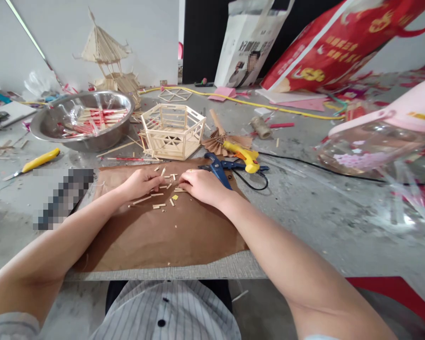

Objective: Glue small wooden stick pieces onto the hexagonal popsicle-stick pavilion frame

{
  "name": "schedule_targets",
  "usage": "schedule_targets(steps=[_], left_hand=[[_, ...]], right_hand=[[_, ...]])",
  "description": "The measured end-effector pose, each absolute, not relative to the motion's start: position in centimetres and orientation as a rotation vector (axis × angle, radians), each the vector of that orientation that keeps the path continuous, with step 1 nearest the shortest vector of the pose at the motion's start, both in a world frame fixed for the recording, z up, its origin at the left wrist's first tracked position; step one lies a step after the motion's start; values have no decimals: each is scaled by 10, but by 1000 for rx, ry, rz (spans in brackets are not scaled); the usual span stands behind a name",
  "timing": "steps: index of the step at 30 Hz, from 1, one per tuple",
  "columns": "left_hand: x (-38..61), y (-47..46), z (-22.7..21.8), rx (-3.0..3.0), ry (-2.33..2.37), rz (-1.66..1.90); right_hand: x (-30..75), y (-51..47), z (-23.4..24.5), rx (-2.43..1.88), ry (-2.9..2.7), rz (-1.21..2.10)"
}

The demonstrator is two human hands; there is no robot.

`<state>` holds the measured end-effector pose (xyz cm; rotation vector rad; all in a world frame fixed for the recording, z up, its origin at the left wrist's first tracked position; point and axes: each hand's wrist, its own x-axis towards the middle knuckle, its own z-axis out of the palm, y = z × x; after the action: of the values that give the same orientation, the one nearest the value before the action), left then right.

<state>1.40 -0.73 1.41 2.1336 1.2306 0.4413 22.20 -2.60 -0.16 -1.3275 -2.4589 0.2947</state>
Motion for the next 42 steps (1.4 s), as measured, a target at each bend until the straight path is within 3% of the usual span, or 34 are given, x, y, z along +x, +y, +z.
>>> schedule_targets(steps=[42], left_hand=[[9,7,1,1928,1240,504]], right_hand=[[226,-17,-4,-1560,-2386,383]])
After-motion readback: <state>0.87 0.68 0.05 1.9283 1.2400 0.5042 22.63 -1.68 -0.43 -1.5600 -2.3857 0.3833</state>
